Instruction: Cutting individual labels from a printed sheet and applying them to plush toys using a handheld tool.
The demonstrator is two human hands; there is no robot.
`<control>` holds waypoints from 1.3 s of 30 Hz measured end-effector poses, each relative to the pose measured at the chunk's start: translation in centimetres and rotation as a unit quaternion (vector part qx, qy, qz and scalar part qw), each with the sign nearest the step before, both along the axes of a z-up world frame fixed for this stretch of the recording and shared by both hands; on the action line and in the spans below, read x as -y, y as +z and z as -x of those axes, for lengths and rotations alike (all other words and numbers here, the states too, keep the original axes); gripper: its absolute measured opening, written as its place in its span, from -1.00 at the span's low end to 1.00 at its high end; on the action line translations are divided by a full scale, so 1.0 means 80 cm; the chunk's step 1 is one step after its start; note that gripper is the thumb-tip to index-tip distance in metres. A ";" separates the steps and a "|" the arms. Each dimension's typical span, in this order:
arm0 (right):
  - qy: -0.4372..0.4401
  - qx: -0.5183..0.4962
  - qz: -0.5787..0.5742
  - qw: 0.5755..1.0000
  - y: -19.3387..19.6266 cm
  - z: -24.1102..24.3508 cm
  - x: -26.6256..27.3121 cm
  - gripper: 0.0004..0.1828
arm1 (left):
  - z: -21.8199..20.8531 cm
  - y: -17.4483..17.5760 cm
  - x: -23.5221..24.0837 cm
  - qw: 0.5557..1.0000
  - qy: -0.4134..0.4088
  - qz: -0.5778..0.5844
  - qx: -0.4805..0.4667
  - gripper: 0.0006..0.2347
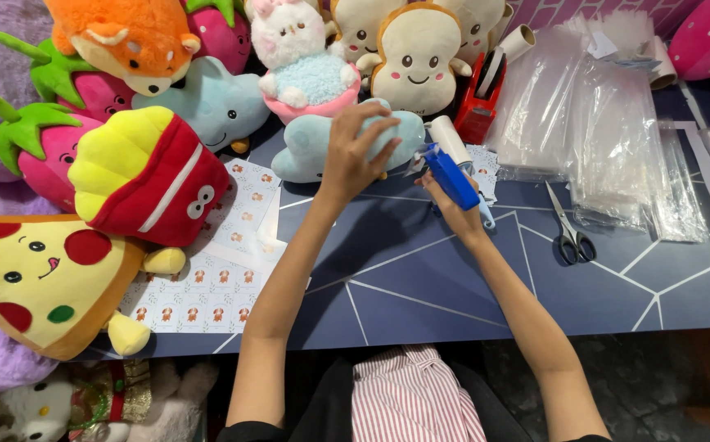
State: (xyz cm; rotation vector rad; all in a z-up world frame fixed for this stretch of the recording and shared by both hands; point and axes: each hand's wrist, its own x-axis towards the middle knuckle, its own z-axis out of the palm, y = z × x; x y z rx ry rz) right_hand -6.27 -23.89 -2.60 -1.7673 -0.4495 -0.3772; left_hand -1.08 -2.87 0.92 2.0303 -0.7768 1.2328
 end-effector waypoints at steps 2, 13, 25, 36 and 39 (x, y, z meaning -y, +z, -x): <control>-0.011 -0.069 -0.031 0.997 0.013 0.015 -0.004 -0.81 | 0.011 -0.018 0.025 1.000 -0.011 0.003 -0.027 -0.83; -0.024 -0.298 -0.087 0.950 -0.023 0.015 -0.003 -0.20 | 0.043 -0.057 0.053 0.972 -0.029 0.049 -0.229 -0.87; 0.061 -0.229 -0.040 0.971 0.014 0.037 0.006 -0.57 | 0.037 -0.040 0.030 0.984 0.056 0.024 -0.165 -0.87; 0.108 -0.230 -0.058 0.965 0.019 0.033 0.018 -0.69 | 0.032 -0.010 0.007 0.948 -0.046 0.200 -0.243 -0.90; 0.134 -0.267 -0.157 0.941 -0.006 0.018 0.025 -0.66 | 0.032 -0.009 0.006 0.948 -0.065 0.187 -0.251 -0.92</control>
